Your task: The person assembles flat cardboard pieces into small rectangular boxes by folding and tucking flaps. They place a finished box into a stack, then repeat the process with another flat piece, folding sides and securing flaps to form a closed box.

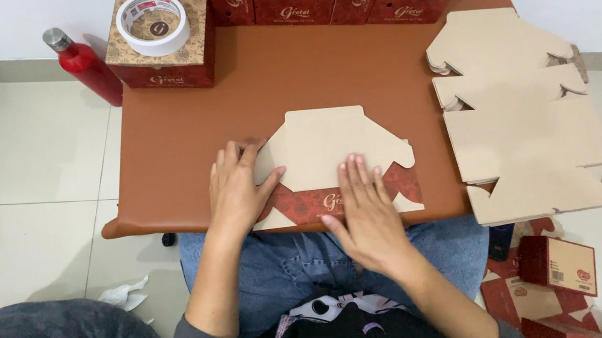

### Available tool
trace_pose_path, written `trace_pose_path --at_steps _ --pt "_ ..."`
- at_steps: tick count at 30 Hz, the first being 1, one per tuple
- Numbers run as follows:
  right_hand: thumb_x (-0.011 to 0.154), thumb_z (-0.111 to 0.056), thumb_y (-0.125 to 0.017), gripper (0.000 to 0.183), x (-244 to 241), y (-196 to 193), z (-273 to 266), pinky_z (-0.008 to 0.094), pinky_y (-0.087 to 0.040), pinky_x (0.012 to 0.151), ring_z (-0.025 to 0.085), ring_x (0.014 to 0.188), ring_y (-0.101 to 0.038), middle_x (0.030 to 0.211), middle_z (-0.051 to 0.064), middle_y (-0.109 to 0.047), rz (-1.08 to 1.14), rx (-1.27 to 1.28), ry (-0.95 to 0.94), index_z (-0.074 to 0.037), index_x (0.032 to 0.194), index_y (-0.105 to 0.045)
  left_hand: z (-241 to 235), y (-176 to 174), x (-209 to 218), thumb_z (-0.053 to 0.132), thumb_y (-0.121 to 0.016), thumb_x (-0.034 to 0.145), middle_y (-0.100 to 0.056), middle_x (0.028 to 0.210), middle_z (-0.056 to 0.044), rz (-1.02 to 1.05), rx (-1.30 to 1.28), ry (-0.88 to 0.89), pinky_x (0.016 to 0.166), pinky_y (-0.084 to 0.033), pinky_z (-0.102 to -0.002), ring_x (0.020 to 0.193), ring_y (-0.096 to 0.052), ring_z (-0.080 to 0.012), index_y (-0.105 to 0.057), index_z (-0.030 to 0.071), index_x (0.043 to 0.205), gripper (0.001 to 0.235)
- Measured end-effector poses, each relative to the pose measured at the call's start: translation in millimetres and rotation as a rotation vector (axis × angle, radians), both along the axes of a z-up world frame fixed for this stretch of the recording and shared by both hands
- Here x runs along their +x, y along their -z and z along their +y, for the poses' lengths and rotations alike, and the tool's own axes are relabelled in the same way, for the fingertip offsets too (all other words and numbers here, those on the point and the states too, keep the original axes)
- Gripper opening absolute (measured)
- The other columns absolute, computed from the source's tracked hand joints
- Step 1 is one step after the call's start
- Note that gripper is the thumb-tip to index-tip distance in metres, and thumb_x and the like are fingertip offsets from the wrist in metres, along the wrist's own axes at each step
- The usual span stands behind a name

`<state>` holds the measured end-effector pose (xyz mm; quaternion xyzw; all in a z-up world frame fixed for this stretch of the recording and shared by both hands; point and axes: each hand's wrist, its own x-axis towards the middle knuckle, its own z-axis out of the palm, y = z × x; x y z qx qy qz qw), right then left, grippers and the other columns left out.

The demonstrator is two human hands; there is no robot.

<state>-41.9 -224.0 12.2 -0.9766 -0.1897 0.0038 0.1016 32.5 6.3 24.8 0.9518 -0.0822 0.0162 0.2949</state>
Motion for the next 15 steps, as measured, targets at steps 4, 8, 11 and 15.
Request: trace_pose_path --at_steps 4,8,11,15 --pt "0.101 -0.048 -0.046 0.083 4 -4 43 0.052 -0.003 0.123 0.043 0.153 -0.013 0.160 0.037 -0.021 0.012 0.060 -0.112 0.012 0.154 -0.024 -1 -3 0 0.037 -0.076 0.086 -0.055 0.110 -0.010 -0.011 0.002 0.008 0.091 -0.045 -0.044 0.106 -0.053 -0.0338 -0.064 0.011 0.132 0.054" --pt "0.103 -0.043 -0.043 0.071 18 -2 48 0.048 -0.015 0.123 0.040 0.151 -0.025 0.157 0.032 -0.031 0.002 0.104 -0.237 0.005 0.153 -0.031 -8 -11 10 0.035 -0.076 0.085 -0.053 0.118 -0.014 -0.013 0.114 0.022 0.091 -0.044 -0.046 0.111 -0.050 -0.0353 -0.055 0.009 0.142 0.066" --pt "0.100 -0.022 -0.048 0.047 33 -13 27 0.044 -0.034 0.115 0.033 0.140 -0.044 0.143 0.019 -0.052 0.063 0.256 -0.198 -0.006 0.144 -0.050 -23 -18 30 0.029 -0.080 0.082 -0.053 0.130 -0.017 -0.043 0.185 0.111 0.093 -0.040 -0.046 0.118 -0.047 -0.0349 -0.044 0.005 0.150 0.079" --pt "0.089 -0.006 -0.062 0.041 68 -9 -20 0.041 -0.052 0.092 0.029 0.109 -0.062 0.107 0.005 -0.064 -0.124 0.244 -0.034 -0.017 0.128 -0.064 -41 -12 64 0.021 -0.084 0.077 -0.049 0.149 -0.013 -0.043 0.286 0.344 0.097 -0.034 -0.044 0.127 -0.044 -0.0317 -0.036 0.008 0.156 0.094"
